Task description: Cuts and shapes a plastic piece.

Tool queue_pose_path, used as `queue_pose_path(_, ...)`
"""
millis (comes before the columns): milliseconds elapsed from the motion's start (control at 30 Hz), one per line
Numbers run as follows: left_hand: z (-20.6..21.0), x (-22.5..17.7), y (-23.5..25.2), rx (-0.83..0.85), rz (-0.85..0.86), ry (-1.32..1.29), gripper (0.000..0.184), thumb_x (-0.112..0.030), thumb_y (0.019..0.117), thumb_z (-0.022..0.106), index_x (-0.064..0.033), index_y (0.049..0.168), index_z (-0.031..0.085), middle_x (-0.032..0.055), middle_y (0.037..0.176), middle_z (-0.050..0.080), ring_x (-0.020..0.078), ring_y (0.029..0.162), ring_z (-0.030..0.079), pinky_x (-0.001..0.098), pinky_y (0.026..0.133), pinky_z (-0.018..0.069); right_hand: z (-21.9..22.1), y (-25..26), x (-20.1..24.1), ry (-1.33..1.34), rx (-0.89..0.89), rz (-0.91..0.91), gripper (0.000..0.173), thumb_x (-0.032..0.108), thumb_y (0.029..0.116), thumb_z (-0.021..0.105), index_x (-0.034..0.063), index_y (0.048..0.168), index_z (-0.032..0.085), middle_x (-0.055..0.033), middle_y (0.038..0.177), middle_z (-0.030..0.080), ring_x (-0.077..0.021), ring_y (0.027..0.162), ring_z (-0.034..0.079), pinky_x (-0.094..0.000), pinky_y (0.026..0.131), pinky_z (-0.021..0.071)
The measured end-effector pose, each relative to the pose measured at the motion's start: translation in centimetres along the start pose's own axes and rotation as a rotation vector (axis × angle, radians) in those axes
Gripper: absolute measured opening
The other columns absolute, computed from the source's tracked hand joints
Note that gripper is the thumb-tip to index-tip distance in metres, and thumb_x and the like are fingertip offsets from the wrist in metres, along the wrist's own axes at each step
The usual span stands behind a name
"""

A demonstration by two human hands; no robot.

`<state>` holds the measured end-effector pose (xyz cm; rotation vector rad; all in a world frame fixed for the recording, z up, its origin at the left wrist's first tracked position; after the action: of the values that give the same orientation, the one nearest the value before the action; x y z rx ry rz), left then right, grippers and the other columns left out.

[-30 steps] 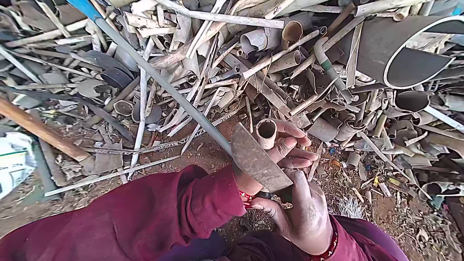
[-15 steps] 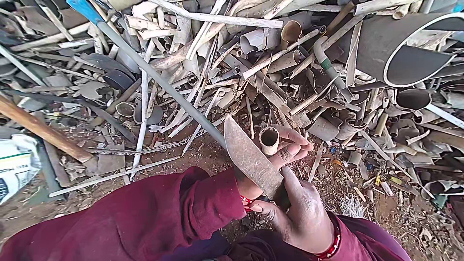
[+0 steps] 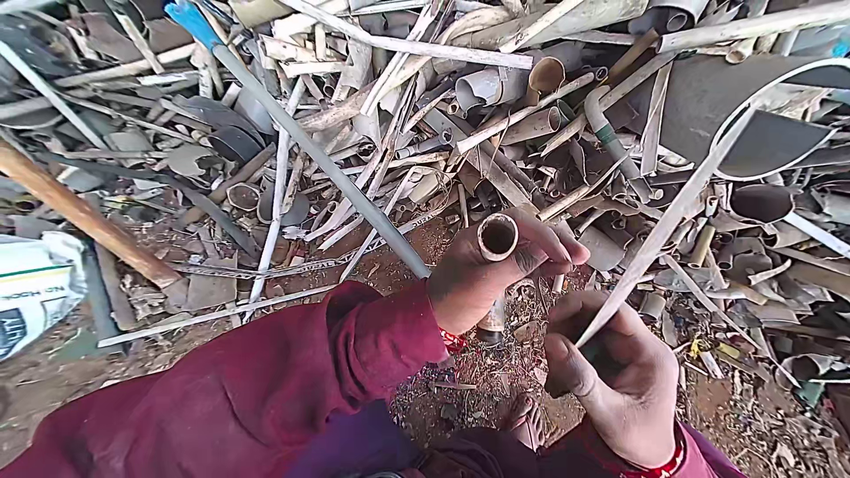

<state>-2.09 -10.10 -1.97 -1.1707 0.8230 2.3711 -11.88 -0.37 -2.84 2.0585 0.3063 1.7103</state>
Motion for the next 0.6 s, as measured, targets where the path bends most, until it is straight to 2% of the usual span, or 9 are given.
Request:
queue_pose_path(67, -0.1, 0.2, 0.0, -0.002, -0.013, -0.012, 0.02, 0.004, 0.0992, 0.056, -0.0102, 0.096, 0.07, 0.0022, 0.101, 0.076, 0.0088, 0.094, 0.074, 0.0245, 0.087, 0.0609, 0.1, -0.3, 0.2, -0.071, -0.003, -0.015, 0.03, 0.028, 0.0963, 0.068, -0.0003, 0.106, 0.064, 0.0039, 0.088, 0.068, 0.0082, 0.074, 0.061, -0.0095, 0.064, 0.0531)
queue_pose_path(133, -0.5, 0.8, -0.1, -0.016, -0.04, -0.037, 0.017, 0.006, 0.0992, 0.053, -0.0043, 0.097, 0.067, 0.0109, 0.102, 0.074, 0.0192, 0.097, 0.074, 0.033, 0.089, 0.0619, 0.7, -0.6, 0.4, -0.135, 0.01, -0.037, 0.031, 0.023, 0.0922, 0.07, -0.0046, 0.104, 0.065, -0.0014, 0.086, 0.07, 0.0071, 0.075, 0.062, -0.0091, 0.067, 0.0533)
queue_pose_path(233, -1.2, 1.9, -0.3, -0.051, -0.064, -0.016, 0.014, 0.005, 0.0993, 0.054, -0.0045, 0.103, 0.064, 0.0139, 0.103, 0.074, 0.025, 0.098, 0.074, 0.0384, 0.09, 0.062, 1.5, -0.8, 0.3, -0.169, 0.021, -0.039, 0.029, 0.019, 0.0888, 0.072, -0.0067, 0.102, 0.066, -0.0055, 0.087, 0.071, 0.005, 0.077, 0.064, -0.0099, 0.069, 0.054)
queue_pose_path(333, -1.2, 2.4, -0.3, -0.019, -0.01, -0.011, 0.015, 0.003, 0.0998, 0.054, -0.0061, 0.104, 0.065, 0.0132, 0.103, 0.076, 0.0243, 0.099, 0.075, 0.0376, 0.09, 0.0625, 1.8, -0.8, 0.2, -0.215, 0.018, -0.043, 0.03, 0.017, 0.0871, 0.073, -0.0078, 0.101, 0.067, -0.0068, 0.085, 0.072, 0.0049, 0.077, 0.065, -0.0092, 0.07, 0.0541)
queue_pose_path(400, -0.8, 2.2, -0.5, -0.028, -0.044, -0.007, 0.015, 0.002, 0.0998, 0.055, -0.0065, 0.103, 0.068, 0.0103, 0.102, 0.076, 0.0218, 0.099, 0.075, 0.0365, 0.091, 0.062, 1.9, -0.9, 0.1, -0.251, 0.017, -0.032, 0.03, 0.018, 0.0865, 0.072, -0.0077, 0.101, 0.068, -0.0072, 0.084, 0.073, 0.0054, 0.076, 0.065, -0.0086, 0.07, 0.0533)
queue_pose_path(500, -1.1, 2.8, -0.6, -0.077, -0.135, -0.004, 0.021, 0.009, 0.0977, 0.049, -0.0046, 0.102, 0.065, 0.0117, 0.102, 0.075, 0.0237, 0.097, 0.075, 0.0389, 0.09, 0.0626, 1.6, -0.9, -0.5, -0.23, 0.003, 0.017, 0.028, 0.021, 0.0865, 0.071, -0.0053, 0.095, 0.069, -0.0046, 0.08, 0.072, 0.006, 0.072, 0.065, -0.0091, 0.065, 0.0528)
queue_pose_path(600, -1.3, 2.8, -0.8, -0.106, -0.121, 0.029, 0.022, 0.01, 0.0976, 0.047, -0.005, 0.102, 0.063, 0.011, 0.101, 0.075, 0.0236, 0.096, 0.075, 0.0388, 0.089, 0.0629, 1.6, -0.9, -0.8, -0.2, 0.001, 0.022, 0.024, 0.02, 0.087, 0.071, -0.0038, 0.093, 0.069, -0.0032, 0.079, 0.072, 0.0061, 0.072, 0.065, -0.0095, 0.065, 0.0535)
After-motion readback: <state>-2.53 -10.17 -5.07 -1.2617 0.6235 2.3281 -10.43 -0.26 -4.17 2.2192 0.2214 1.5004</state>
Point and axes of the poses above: each hand's wrist, its own y-axis towards the middle knuckle, its own z-axis out of the palm, x = y × z, the point moved 9 cm from there along y, towards the middle knuckle
